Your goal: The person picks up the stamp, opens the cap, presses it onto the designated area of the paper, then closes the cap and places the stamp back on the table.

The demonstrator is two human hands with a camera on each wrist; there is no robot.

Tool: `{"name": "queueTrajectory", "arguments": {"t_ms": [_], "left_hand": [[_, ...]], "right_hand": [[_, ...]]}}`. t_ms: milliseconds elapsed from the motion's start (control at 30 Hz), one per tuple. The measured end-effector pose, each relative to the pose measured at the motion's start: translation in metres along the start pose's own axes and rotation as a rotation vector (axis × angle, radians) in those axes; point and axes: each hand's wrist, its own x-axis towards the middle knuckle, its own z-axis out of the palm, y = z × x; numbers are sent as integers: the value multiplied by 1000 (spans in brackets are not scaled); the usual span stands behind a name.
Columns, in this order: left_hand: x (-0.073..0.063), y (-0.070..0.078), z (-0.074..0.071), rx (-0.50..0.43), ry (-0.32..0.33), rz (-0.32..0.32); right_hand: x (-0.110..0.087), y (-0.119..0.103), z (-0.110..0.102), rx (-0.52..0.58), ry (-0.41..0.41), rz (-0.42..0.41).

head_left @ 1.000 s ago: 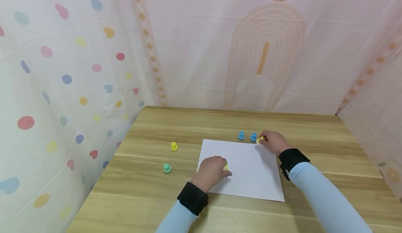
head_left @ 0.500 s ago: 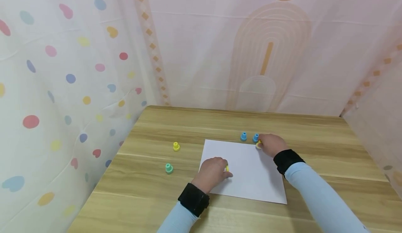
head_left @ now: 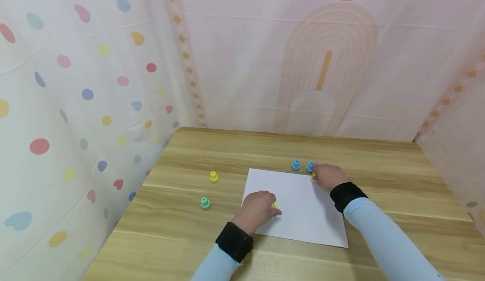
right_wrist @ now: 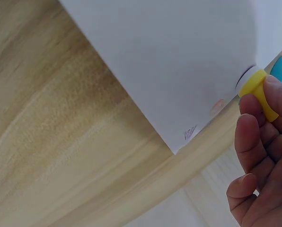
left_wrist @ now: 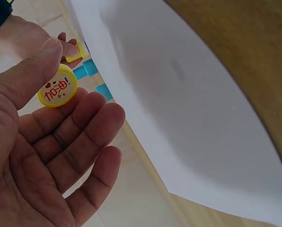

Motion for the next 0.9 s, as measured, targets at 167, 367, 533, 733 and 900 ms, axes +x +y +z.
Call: {"name": "queueTrajectory", "arguments": {"t_ms": [167, 367, 533, 733, 900], "left_hand": [[0, 0, 0, 2, -2, -1], [1, 1, 1, -6, -16, -6], [1, 1, 2, -12, -20, -1], [2, 1, 2, 12, -9, 8], [2, 1, 1, 21, -12, 10]], "right_hand": [[2, 1, 1, 9, -11, -6], [2, -1, 3, 44, -29, -20], [2, 1, 4, 74, -39, -37], [2, 2, 3, 84, -36, -40], [4, 1, 5, 76, -36, -40]]}}
